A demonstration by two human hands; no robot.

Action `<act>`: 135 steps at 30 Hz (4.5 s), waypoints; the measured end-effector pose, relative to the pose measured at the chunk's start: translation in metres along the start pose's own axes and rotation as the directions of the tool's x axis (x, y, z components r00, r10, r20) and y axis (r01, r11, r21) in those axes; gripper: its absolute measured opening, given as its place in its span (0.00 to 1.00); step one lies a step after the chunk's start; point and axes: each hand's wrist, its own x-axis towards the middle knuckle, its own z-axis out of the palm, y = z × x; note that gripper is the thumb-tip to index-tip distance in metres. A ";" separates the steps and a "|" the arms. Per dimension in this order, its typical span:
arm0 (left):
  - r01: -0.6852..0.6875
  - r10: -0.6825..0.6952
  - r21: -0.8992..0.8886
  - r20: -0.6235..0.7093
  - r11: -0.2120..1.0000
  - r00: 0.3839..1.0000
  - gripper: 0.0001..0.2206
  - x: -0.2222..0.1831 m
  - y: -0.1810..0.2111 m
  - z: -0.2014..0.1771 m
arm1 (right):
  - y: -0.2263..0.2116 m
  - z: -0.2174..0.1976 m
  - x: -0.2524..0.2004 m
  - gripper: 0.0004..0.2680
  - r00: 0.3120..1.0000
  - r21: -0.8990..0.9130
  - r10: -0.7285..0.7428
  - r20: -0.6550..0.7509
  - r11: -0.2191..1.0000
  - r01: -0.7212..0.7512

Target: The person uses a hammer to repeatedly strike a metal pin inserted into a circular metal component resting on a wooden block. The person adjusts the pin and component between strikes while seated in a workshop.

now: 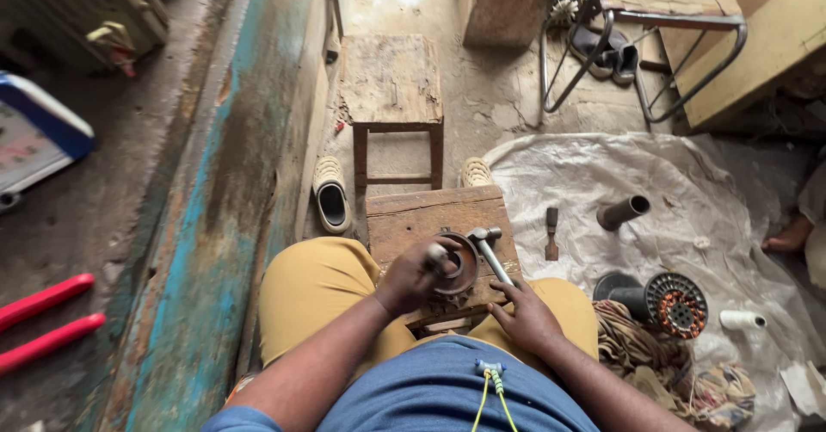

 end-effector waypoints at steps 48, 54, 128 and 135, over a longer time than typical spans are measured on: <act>0.292 -0.505 -0.474 -0.418 0.830 0.755 0.14 0.023 -0.105 -0.022 | -0.004 -0.007 0.004 0.18 0.999 -0.021 -0.034 -0.002 0.999 0.034; 0.217 -0.435 -0.467 -0.432 0.857 0.790 0.13 0.009 -0.076 -0.016 | 0.000 -0.004 0.003 0.18 1.000 0.030 -0.015 0.007 0.999 0.015; 0.152 -0.281 0.488 0.202 0.860 0.938 0.14 0.061 0.034 0.008 | 0.014 -0.094 -0.081 0.15 0.999 0.782 -0.024 0.043 0.623 -0.019; 0.128 -0.243 0.434 0.221 0.892 0.945 0.15 0.059 0.032 0.008 | 0.019 -0.086 -0.083 0.15 0.997 0.779 -0.054 0.063 0.627 -0.015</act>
